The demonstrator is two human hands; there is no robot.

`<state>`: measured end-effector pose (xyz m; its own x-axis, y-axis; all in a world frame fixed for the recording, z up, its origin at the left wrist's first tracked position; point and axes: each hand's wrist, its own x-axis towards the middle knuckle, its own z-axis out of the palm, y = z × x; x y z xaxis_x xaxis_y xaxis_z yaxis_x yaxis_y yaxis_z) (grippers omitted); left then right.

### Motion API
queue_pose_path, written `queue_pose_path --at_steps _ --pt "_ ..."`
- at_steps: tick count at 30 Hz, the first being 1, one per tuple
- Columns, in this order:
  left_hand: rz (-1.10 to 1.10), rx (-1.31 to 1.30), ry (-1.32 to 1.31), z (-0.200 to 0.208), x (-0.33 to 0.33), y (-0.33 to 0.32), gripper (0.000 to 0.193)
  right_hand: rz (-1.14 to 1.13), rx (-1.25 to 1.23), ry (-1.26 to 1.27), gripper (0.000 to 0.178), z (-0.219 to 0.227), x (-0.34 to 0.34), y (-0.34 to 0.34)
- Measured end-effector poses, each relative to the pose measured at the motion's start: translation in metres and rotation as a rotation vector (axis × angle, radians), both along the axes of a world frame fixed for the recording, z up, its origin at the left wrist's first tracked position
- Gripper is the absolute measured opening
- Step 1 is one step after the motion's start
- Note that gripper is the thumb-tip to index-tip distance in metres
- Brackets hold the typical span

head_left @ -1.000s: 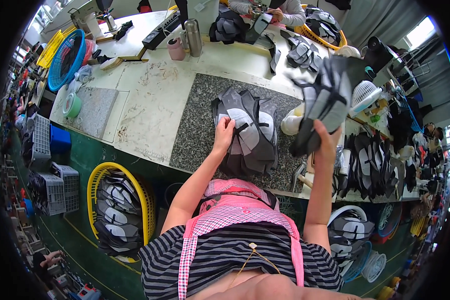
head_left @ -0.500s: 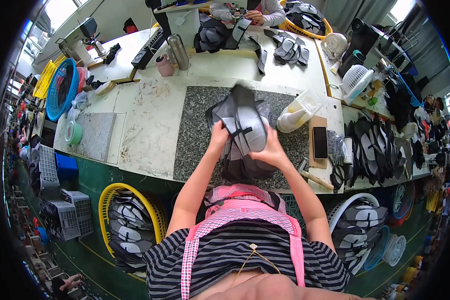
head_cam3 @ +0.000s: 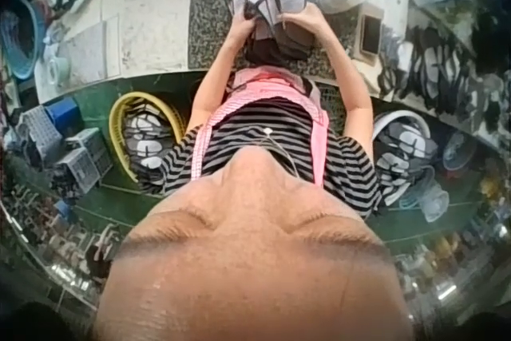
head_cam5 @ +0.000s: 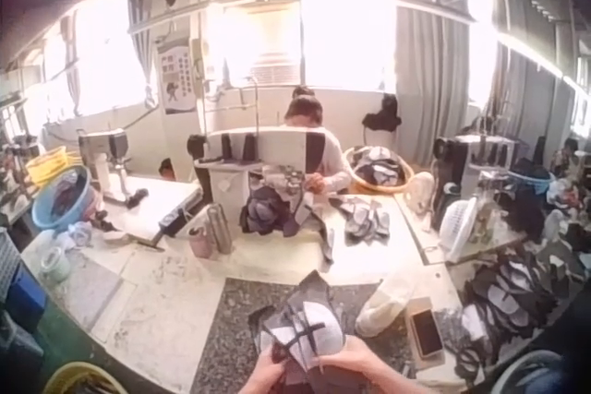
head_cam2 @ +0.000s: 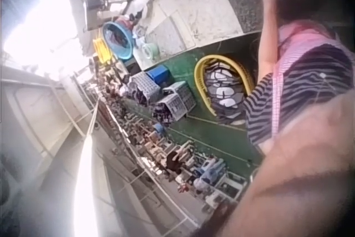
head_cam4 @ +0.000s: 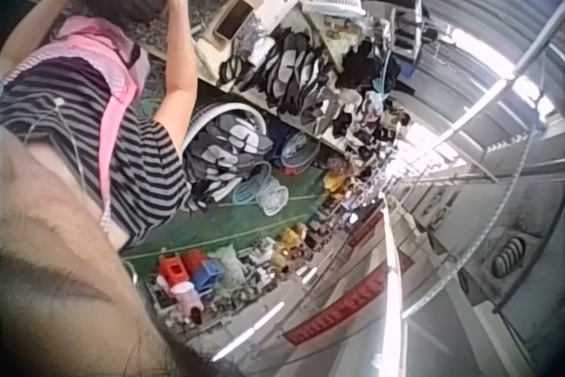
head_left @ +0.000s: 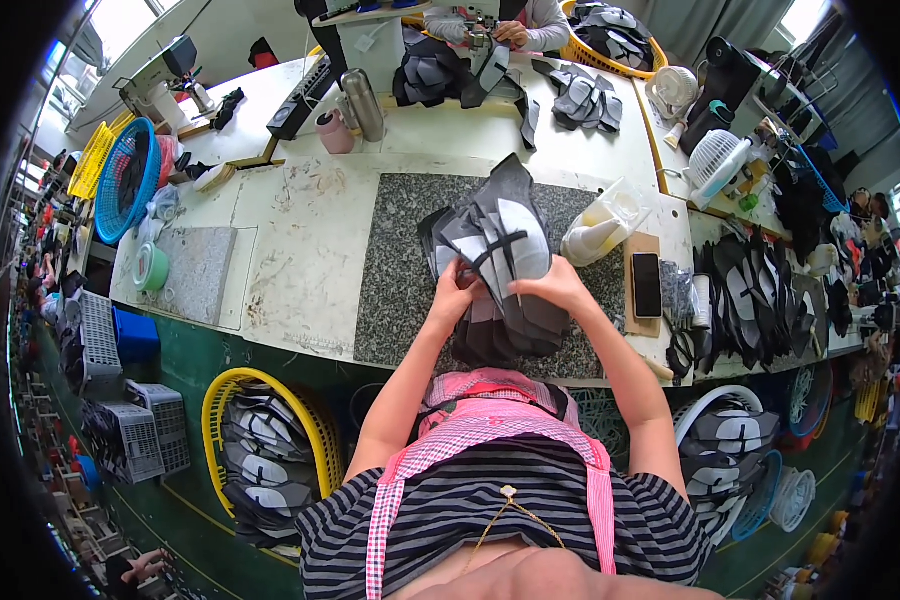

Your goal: Applying adhesive to shoe upper components using a handheld plastic spreader in a factory setting.

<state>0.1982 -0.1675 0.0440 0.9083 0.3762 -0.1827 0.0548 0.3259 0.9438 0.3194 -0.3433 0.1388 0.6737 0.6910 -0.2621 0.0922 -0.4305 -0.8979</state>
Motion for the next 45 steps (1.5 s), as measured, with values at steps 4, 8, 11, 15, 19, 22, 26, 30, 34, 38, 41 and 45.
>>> queue_pose_path --at_steps 4,8,11,15,19,22,26,30,34,38,41,45 --pt "0.053 0.142 0.057 0.005 0.008 -0.008 0.060 -0.156 0.117 0.406 0.045 0.022 0.015 0.008" --pt "0.003 0.510 0.019 0.014 0.012 -0.013 0.055 -0.270 0.350 0.181 0.049 0.071 0.017 0.006" --pt "0.065 0.748 0.046 0.021 0.003 -0.014 0.047 -0.297 0.611 0.039 0.045 0.144 0.004 0.002" --pt "0.033 0.860 0.016 0.029 0.010 -0.009 0.046 -0.468 0.848 -0.063 0.044 0.138 0.001 -0.006" --pt "-0.064 0.673 0.097 0.025 0.015 0.006 0.037 -0.362 0.403 -0.097 0.064 0.036 -0.018 -0.004" --pt "0.268 0.899 -0.035 0.072 0.035 -0.007 0.035 -0.341 -0.067 -0.159 0.102 -0.082 -0.040 -0.015" --pt "0.051 1.207 -0.312 0.111 0.061 -0.017 0.033 -0.315 -0.095 -0.184 0.114 -0.056 -0.041 -0.007" --pt "-0.316 1.397 -0.175 0.071 0.097 -0.025 0.036 -0.265 -0.176 -0.166 0.119 -0.047 -0.031 -0.009" --pt "-0.429 1.291 0.104 0.049 0.106 -0.039 0.041 -0.353 -0.133 -0.495 0.117 -0.037 -0.048 -0.020" --pt "-0.525 1.286 0.184 0.077 0.127 -0.032 0.038 -0.310 0.045 -0.630 0.096 -0.038 -0.062 -0.018" --pt "-0.469 1.433 -0.201 0.087 0.145 -0.025 0.037 -0.290 0.051 -0.619 0.089 -0.031 -0.064 -0.018" --pt "-0.738 1.563 -0.057 0.053 0.159 -0.021 0.045 -0.223 0.068 -0.641 0.089 -0.038 -0.054 -0.019"
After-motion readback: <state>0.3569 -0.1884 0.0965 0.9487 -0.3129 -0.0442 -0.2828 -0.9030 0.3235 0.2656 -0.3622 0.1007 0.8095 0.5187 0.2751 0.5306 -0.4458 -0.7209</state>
